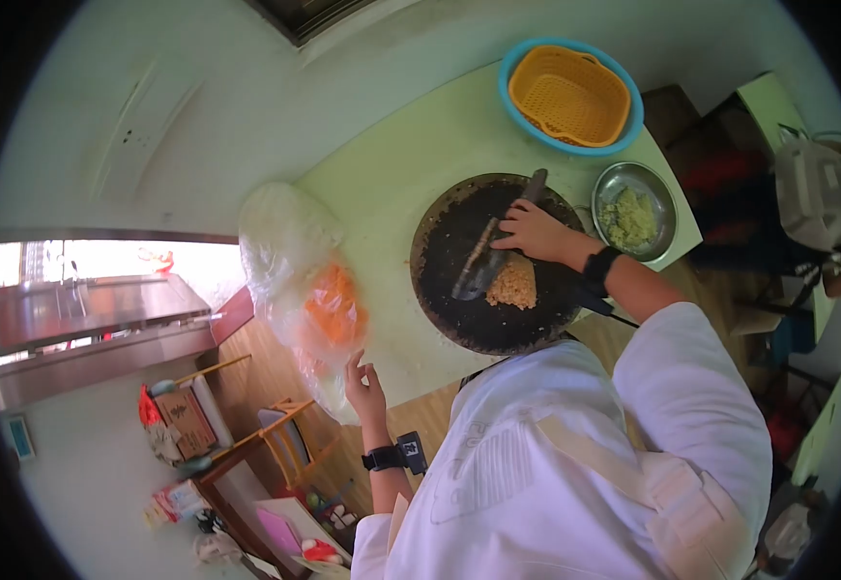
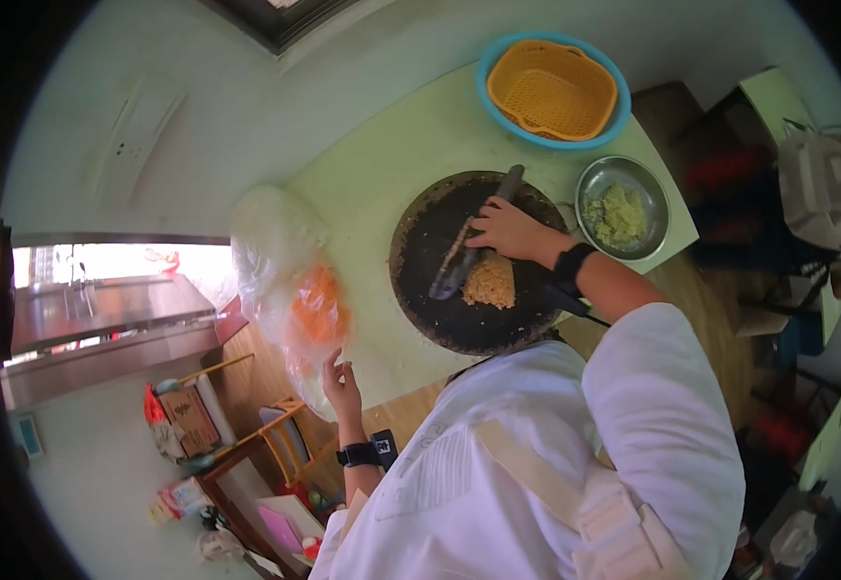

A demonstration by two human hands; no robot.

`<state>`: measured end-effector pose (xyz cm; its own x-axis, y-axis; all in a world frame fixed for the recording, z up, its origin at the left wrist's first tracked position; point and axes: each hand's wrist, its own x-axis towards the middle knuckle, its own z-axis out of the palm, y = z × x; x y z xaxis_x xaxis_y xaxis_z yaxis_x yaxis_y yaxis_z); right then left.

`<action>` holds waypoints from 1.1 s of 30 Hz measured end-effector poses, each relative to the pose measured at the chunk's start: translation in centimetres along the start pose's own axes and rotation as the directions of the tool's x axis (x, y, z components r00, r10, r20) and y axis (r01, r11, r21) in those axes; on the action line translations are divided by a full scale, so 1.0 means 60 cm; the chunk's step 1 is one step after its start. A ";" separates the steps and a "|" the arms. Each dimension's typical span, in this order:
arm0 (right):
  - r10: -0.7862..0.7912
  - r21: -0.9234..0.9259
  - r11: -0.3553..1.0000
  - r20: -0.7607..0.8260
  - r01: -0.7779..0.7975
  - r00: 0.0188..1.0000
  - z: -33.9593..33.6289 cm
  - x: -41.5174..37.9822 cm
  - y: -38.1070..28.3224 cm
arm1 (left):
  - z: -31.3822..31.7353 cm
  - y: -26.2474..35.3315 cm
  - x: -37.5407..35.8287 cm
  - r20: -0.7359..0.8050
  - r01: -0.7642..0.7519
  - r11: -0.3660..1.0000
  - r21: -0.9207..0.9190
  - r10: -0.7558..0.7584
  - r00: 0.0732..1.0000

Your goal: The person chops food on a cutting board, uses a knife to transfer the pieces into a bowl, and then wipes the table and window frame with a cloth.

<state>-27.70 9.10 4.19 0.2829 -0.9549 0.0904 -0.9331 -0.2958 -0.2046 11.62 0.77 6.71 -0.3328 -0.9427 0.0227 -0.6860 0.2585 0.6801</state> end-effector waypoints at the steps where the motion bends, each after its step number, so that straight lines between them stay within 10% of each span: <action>1: -0.029 0.006 1.000 -0.001 0.029 1.000 -0.001 -0.013 0.003 | -0.004 0.006 -0.005 -0.023 0.013 1.000 -0.002 -0.013 1.000; 13: -0.344 0.051 0.935 -0.097 0.350 0.934 0.001 0.112 -0.032 | 0.021 0.031 -0.066 -0.015 0.121 0.991 -0.059 -0.122 0.992; 18: -0.632 0.032 0.773 0.138 0.634 0.763 -0.012 0.120 -0.014 | -0.013 0.029 -0.081 -0.116 0.149 0.984 -0.096 -0.159 0.980; 24: -0.588 -0.049 0.759 0.375 0.649 0.717 -0.047 0.104 0.030 | -0.016 0.017 -0.135 -0.141 0.253 0.955 -0.155 -0.275 0.951; 26: -0.733 0.002 0.677 0.086 0.736 0.674 -0.045 0.114 0.018 | -0.009 0.025 -0.148 -0.105 0.311 0.930 -0.197 -0.335 0.936; 33: -0.690 0.055 0.716 -0.095 0.696 0.718 0.032 0.184 -0.056 | 0.003 0.045 -0.137 -0.100 0.254 0.945 -0.208 -0.279 0.955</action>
<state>-21.01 -0.48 4.02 0.8255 -0.4787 0.2989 -0.4593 -0.8776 -0.1372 12.39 9.24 8.23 -0.0614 -0.9936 -0.0945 -0.5982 -0.0391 0.8004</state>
